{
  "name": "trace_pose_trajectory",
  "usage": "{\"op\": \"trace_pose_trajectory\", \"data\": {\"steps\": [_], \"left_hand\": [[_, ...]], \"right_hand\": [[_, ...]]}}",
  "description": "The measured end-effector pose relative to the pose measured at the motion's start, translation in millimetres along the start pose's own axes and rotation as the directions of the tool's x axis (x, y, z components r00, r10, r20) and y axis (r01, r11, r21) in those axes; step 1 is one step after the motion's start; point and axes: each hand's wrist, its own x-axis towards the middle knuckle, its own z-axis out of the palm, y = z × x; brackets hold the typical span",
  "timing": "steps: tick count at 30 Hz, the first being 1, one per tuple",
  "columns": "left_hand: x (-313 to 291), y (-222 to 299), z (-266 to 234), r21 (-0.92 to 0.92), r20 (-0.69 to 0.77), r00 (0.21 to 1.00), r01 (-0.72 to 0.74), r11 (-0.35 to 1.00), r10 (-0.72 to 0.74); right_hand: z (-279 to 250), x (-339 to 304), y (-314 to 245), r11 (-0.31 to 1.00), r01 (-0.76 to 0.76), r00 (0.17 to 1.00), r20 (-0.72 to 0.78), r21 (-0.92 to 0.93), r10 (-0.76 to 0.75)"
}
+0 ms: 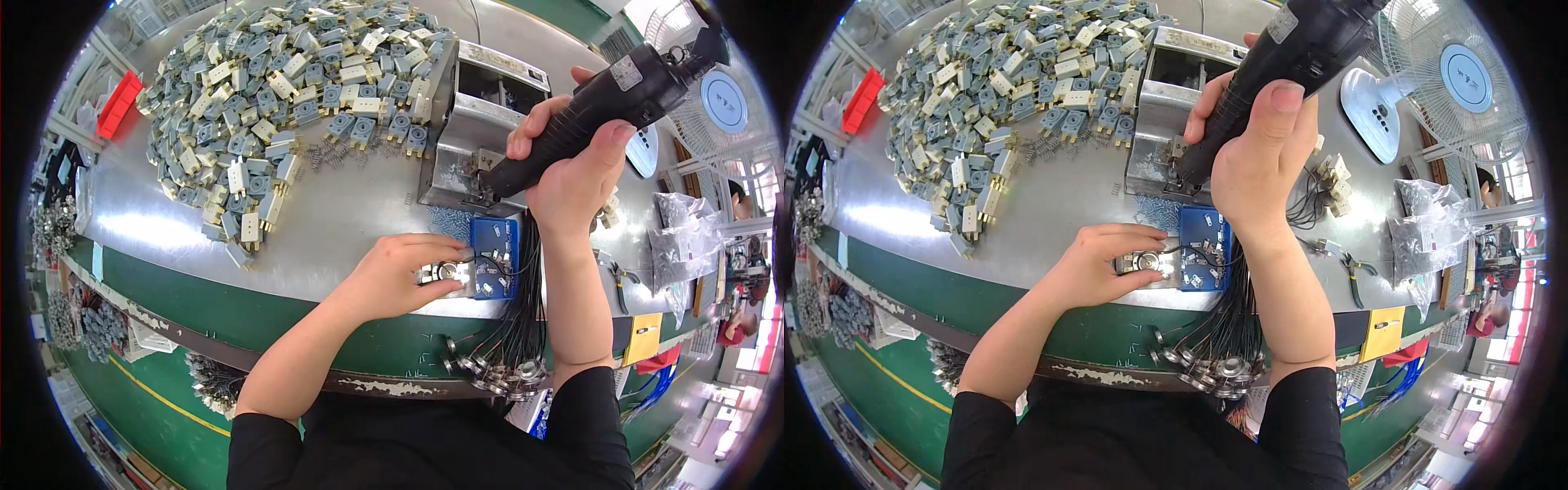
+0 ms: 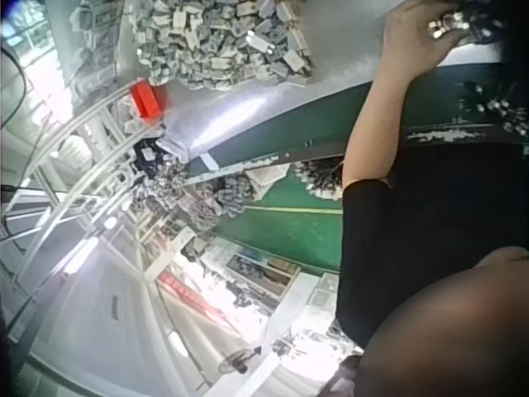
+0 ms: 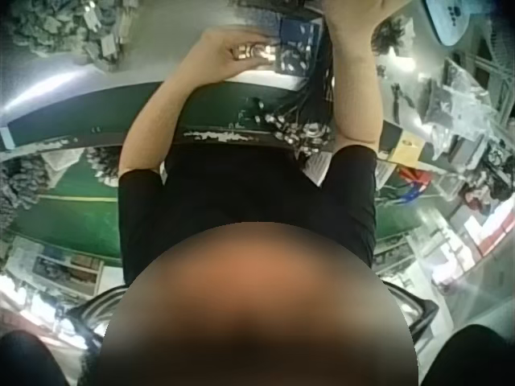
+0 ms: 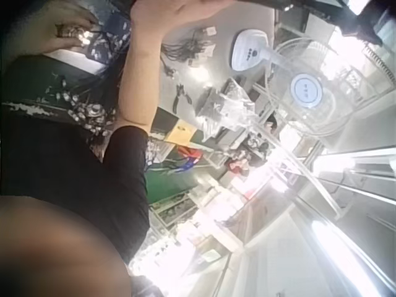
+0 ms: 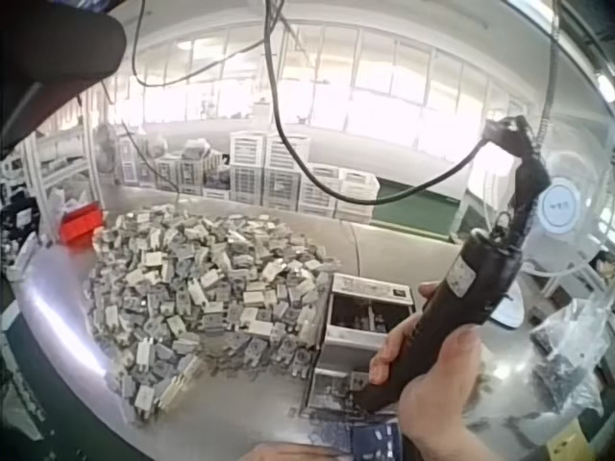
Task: Assemble small electronic components by attaching plates and wires using an electric screwdriver.
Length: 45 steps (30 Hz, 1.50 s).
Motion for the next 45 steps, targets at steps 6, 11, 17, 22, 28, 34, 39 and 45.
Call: {"op": "trace_pose_trajectory", "data": {"steps": [6, 11, 17, 22, 28, 34, 39, 45], "left_hand": [[-1.0, 0.4, -0.6, -0.029, -0.030, 0.999, -0.011, 1.000, 0.011], [-2.1, 0.0, 1.0, -0.051, -0.161, 0.986, 0.036, 0.998, -0.044], [2.3, -8.2, 3.1, -0.166, -0.213, 0.977, -0.058, 0.985, 0.022], [-8.9, -4.5, -7.8, -0.140, -0.165, 0.986, -0.026, 0.990, 0.003], [-12.3, -14.0, 7.4, -0.146, -0.229, 0.973, -0.056, 0.988, 0.022], [-12.8, -5.1, 3.5, -0.238, -0.221, 0.975, -0.026, 0.971, -0.028], [-15.8, -10.4, 4.3, -0.235, -0.252, 0.967, -0.031, 0.971, -0.030], [-4.8, -7.1, 14.1, -0.258, -0.226, 0.974, -0.057, 0.965, -0.003]], "right_hand": [[3.6, -9.6, -13.9, 0.999, -0.038, 0.999, 0.000, 0.030, 0.038], [8.4, -27.3, -28.8, 0.974, -0.150, 0.988, 0.050, 0.171, 0.143], [23.0, -45.1, -38.1, 0.971, -0.200, 0.975, 0.124, 0.127, 0.185], [35.7, -52.0, -36.1, 0.956, -0.232, 0.967, 0.148, 0.179, 0.207], [14.4, -63.4, -20.2, 0.858, -0.247, 0.968, 0.152, 0.449, 0.199], [24.4, -65.0, -23.4, 0.863, -0.179, 0.984, 0.100, 0.472, 0.149], [29.9, -67.1, -19.1, 0.866, -0.172, 0.984, 0.120, 0.469, 0.131], [15.6, -68.8, -21.9, 0.895, -0.157, 0.986, 0.109, 0.417, 0.122]]}}
